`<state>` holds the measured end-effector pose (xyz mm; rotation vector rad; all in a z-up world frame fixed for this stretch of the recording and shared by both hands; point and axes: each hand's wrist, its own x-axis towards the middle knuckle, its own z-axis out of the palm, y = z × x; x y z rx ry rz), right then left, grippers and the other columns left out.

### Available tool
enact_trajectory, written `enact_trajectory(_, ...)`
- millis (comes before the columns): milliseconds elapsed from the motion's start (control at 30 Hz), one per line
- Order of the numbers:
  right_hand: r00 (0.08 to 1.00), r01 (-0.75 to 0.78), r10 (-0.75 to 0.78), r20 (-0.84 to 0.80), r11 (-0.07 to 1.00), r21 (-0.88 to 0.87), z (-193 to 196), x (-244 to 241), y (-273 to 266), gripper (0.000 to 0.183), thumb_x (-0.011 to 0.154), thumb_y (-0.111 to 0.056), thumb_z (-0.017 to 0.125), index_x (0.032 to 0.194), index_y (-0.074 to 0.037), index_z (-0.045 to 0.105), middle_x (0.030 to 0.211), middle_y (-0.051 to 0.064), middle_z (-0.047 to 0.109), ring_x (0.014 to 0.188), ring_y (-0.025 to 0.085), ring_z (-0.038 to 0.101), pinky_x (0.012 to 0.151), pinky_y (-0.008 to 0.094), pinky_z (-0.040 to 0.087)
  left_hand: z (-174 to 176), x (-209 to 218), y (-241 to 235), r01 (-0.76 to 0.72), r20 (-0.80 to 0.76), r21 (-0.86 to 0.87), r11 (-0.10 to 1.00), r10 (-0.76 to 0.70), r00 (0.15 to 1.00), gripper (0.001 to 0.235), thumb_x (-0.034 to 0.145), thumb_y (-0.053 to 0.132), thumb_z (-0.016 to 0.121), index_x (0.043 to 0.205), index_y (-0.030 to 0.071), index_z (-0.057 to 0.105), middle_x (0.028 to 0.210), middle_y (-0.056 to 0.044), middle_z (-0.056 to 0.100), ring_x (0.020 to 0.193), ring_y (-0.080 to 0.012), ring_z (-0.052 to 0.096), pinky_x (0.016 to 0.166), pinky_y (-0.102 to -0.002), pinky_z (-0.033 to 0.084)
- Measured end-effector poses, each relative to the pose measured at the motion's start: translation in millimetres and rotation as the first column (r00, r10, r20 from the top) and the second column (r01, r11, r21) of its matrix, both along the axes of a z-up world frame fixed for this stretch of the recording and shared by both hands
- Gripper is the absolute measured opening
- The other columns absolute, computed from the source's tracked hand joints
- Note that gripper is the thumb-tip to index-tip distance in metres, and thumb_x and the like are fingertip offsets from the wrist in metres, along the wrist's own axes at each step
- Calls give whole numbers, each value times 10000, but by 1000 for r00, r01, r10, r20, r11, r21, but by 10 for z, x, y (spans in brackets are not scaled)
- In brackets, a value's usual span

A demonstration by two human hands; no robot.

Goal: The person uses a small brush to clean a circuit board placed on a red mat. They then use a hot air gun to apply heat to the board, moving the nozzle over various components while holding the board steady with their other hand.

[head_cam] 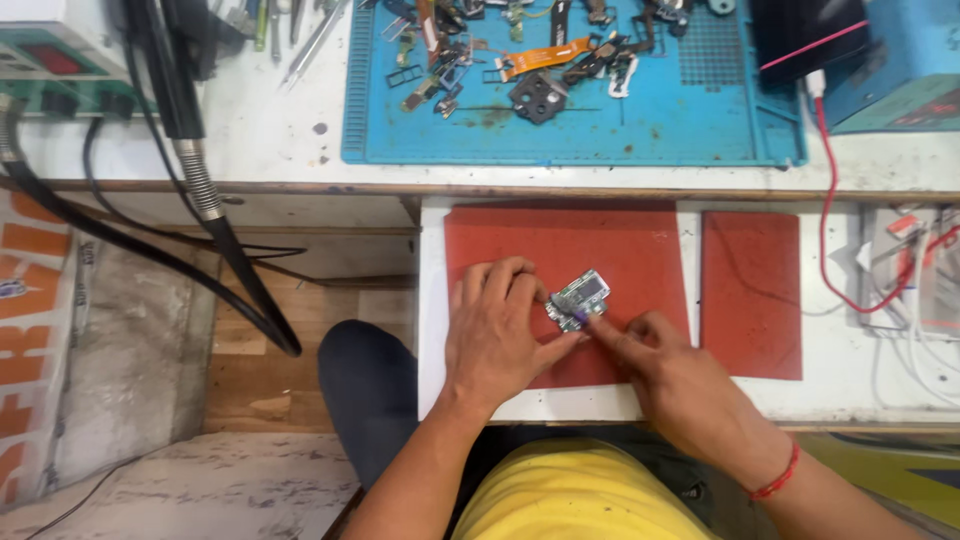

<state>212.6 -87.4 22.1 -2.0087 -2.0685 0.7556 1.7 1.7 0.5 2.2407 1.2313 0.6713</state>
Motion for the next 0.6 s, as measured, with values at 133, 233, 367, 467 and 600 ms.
enact_trajectory(133,996,86,-87,2,991,99,-67,61,-12,634,814,-1,585,1417,-195,591,1087,145,622,779,375,671,668,466,551,-10,44,11,5,38,3,1000,-5,999,559,613,464,934,951,99,680,1189,-50,601,1143,-285,517,969,-470,410)
enact_trajectory(233,996,68,-65,54,996,-54,-12,16,-64,676,827,-10,563,1459,-247,571,1103,116,629,757,364,685,655,463,561,-1,3,-4,-2,39,27,1000,1,999,542,620,448,933,954,104,680,1186,-41,605,1148,-282,522,968,-466,415)
enact_trajectory(367,988,85,-61,139,981,-175,275,-11,-189,690,858,-88,601,1514,-286,518,1140,119,621,746,376,688,650,492,550,-12,20,-8,7,43,-46,999,-5,999,542,588,453,942,908,104,679,1165,-45,607,1119,-287,523,935,-474,410)
enact_trajectory(467,994,28,-11,111,989,-148,332,-154,-92,781,748,-218,687,1506,-246,500,1167,127,605,784,331,705,665,469,555,-13,-7,20,-5,54,7,1000,4,999,560,584,445,942,934,98,676,1171,-44,609,1131,-294,526,934,-479,412)
enact_trajectory(600,998,-9,8,67,1000,12,231,-248,-65,722,779,37,525,1470,-174,510,1190,185,586,807,400,681,646,477,560,-37,59,-33,2,77,48,999,-6,997,538,598,409,947,953,109,677,1198,-50,608,1134,-292,532,963,-462,427)
